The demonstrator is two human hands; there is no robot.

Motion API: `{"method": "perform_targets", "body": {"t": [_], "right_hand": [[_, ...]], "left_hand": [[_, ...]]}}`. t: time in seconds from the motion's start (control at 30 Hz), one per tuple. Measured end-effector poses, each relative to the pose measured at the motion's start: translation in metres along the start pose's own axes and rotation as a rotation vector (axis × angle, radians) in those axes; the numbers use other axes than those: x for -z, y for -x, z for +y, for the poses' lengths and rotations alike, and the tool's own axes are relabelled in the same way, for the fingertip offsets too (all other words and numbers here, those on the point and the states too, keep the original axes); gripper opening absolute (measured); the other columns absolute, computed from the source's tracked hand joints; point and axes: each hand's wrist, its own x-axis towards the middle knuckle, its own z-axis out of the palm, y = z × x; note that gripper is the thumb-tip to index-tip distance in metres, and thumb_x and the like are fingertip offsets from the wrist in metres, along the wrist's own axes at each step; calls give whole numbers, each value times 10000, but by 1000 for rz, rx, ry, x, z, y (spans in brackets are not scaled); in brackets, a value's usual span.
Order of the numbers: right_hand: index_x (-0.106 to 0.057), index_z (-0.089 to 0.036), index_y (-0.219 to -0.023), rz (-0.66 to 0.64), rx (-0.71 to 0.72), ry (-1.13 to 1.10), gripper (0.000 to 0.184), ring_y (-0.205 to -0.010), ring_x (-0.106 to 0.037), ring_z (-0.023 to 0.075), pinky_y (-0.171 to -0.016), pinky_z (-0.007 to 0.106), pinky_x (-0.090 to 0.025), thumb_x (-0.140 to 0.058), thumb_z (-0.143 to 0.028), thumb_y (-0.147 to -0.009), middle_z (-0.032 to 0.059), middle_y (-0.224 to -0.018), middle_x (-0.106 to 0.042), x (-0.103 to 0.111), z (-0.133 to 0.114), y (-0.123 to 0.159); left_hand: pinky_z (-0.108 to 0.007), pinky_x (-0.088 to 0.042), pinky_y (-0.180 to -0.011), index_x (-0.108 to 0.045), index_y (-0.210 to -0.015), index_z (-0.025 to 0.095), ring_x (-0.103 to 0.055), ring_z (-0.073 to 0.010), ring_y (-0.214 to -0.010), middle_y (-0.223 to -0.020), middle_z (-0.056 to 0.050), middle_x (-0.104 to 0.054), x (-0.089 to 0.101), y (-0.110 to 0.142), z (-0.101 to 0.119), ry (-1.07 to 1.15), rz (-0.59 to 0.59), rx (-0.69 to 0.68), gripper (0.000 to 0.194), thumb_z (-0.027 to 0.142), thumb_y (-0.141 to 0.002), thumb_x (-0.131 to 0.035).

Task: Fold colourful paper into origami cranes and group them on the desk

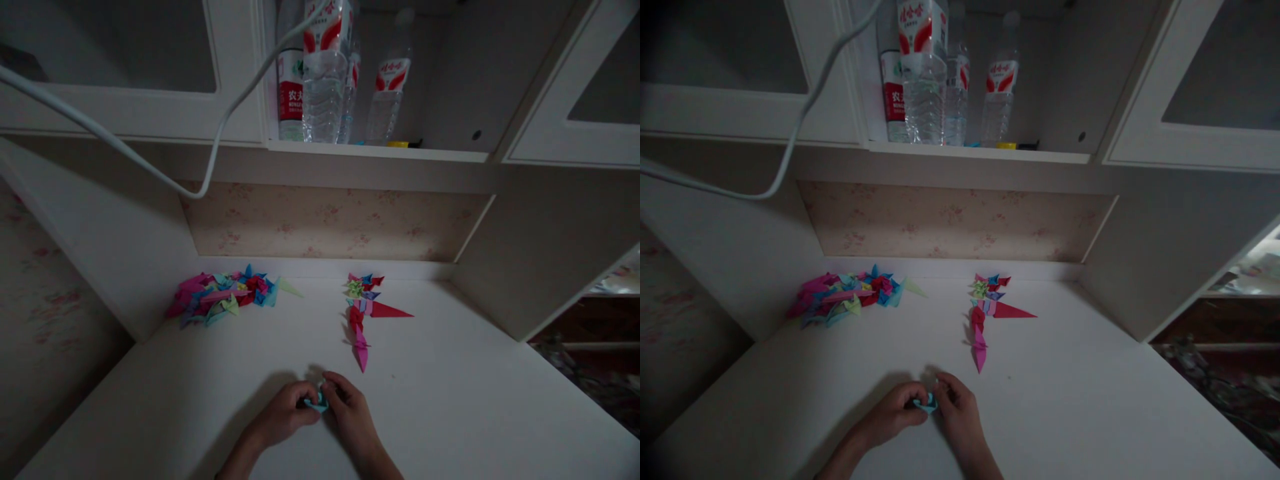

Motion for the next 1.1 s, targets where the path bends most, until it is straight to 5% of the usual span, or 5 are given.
{"method": "perform_targets", "body": {"t": [0.17,0.37,0.57,1.1], "right_hand": [[-678,-154,-972,87,-14,-114,409,-537,-480,122,-488,227,-373,-692,-490,-739,0,-648,-595,2,1,1],[-629,-160,-1026,165,-50,-288,423,-493,-395,82,-447,200,-310,-703,-472,-750,-45,-623,-500,4,0,2],[-627,-167,-999,158,-47,-284,388,-512,-416,91,-457,200,-314,-693,-468,-764,-48,-604,-494,3,2,1],[-637,-157,-951,160,-95,-332,426,-498,-413,87,-443,202,-315,-738,-482,-696,-42,-622,-499,1,-3,2]], "left_hand": [[-209,-314,-568,-584,-829,164,-418,-101,-630,-674,57,-456,-2,-5,-6,173,84,-27,128,229,-722,-613],[-208,-191,-432,-505,-1127,199,-292,-63,-471,-705,67,-455,-1,-12,-18,342,122,21,389,405,-807,-588],[-222,-287,-555,-557,-750,155,-378,-107,-617,-653,49,-413,-5,-12,-12,121,139,-64,226,369,-824,-569],[-207,-234,-467,-552,-754,170,-316,-83,-496,-580,72,-388,-6,-14,-20,217,223,15,217,375,-827,-547]]}}
